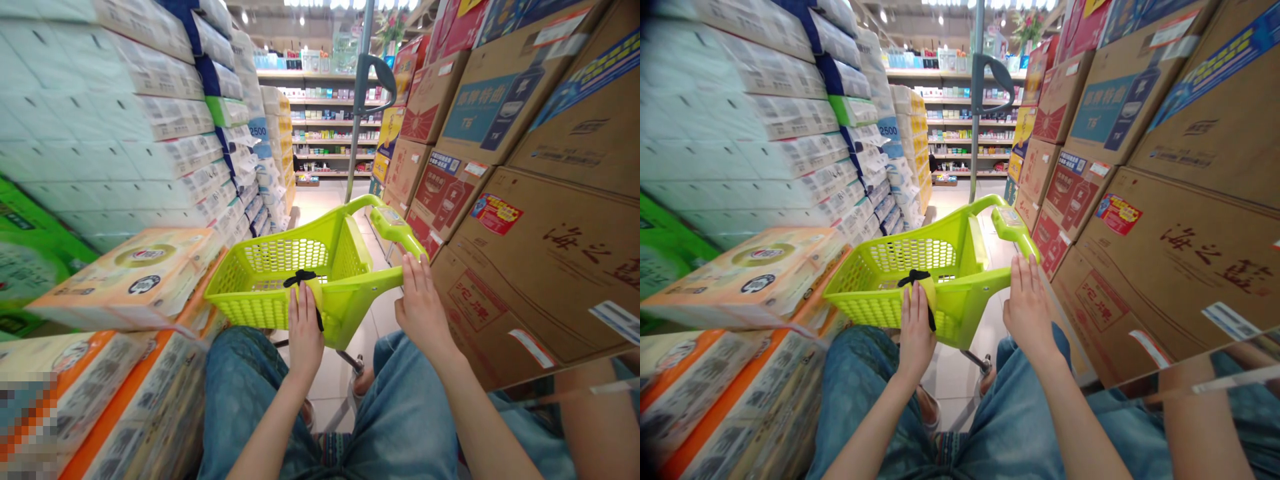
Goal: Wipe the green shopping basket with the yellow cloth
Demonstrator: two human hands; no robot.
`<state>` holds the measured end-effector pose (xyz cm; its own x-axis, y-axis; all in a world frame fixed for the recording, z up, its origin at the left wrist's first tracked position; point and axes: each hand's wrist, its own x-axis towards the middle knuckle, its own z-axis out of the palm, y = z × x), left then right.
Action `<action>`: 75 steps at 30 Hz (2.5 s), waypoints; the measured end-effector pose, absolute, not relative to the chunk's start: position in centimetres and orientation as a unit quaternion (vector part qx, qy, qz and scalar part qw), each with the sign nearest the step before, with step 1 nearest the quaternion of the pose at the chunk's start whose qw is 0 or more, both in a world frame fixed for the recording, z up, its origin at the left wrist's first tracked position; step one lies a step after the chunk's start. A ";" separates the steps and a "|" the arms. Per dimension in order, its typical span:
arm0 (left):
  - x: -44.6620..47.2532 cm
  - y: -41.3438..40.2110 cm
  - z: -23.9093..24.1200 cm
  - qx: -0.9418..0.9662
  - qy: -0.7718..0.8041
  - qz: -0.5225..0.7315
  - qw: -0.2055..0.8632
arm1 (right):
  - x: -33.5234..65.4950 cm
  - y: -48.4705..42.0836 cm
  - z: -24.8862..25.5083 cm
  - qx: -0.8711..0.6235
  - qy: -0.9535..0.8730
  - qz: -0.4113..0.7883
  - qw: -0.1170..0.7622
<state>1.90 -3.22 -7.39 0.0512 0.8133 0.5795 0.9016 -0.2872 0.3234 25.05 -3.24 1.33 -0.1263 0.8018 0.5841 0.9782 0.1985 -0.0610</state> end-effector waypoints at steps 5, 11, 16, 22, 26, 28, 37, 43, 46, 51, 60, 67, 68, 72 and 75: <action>7.2 -2.7 -3.4 -0.743 -0.552 -0.379 0.015 | 25.0 -3.1 1.3 -0.609 -0.729 -0.176 0.257; 13.6 -2.7 0.0 -0.817 -0.462 -0.328 0.104 | 25.4 -2.8 1.0 -0.595 -0.736 -0.188 0.261; 14.1 -2.3 -0.4 -0.811 -0.464 -0.312 0.172 | 25.7 -2.5 0.6 -0.583 -0.742 -0.194 0.269; 12.6 -2.2 -1.4 -0.815 -0.452 -0.310 0.191 | 25.6 -2.7 0.8 -0.583 -0.743 -0.180 0.274; 11.7 -2.4 -2.3 -0.813 -0.463 -0.304 0.179 | 25.4 -2.9 1.0 -0.588 -0.740 -0.175 0.274; 10.7 -2.5 -3.0 -0.811 -0.473 -0.300 0.170 | 25.4 -2.9 1.1 -0.591 -0.740 -0.172 0.272; 1.3 -3.0 -8.1 -0.760 -0.564 -0.288 0.145 | 25.2 -3.1 1.1 -0.604 -0.733 -0.166 0.266; 2.0 -3.1 -7.7 -0.751 -0.573 -0.312 0.102 | 25.0 -3.0 1.1 -0.605 -0.730 -0.178 0.263; 5.1 -3.4 -6.4 -0.766 -0.553 -0.317 0.086 | 25.0 -3.1 1.2 -0.607 -0.730 -0.178 0.260; 10.5 -3.4 -2.9 -0.811 -0.479 -0.308 0.131 | 25.2 -2.9 1.0 -0.597 -0.735 -0.185 0.265; 13.1 -2.5 -1.7 -0.815 -0.449 -0.296 0.217 | 25.5 -2.6 0.6 -0.587 -0.737 -0.190 0.277; 11.7 -2.7 -3.0 -0.811 -0.457 -0.288 0.226 | 25.2 -3.0 1.1 -0.592 -0.738 -0.178 0.272; 11.4 -2.8 -3.2 -0.810 -0.459 -0.286 0.226 | 25.2 -3.0 1.2 -0.592 -0.739 -0.176 0.270; 9.7 -3.1 -4.3 -0.807 -0.475 -0.276 0.216 | 25.2 -3.0 1.2 -0.588 -0.741 -0.178 0.269; 7.2 -3.1 -5.9 -0.802 -0.497 -0.266 0.197 | 25.2 -3.0 1.1 -0.590 -0.739 -0.178 0.271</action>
<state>7.25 -3.14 -5.86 0.3650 0.6920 0.6228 0.9018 -0.4291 -0.0516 25.23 -2.97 1.12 -0.1555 0.7759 0.6114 0.9693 0.2392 -0.0571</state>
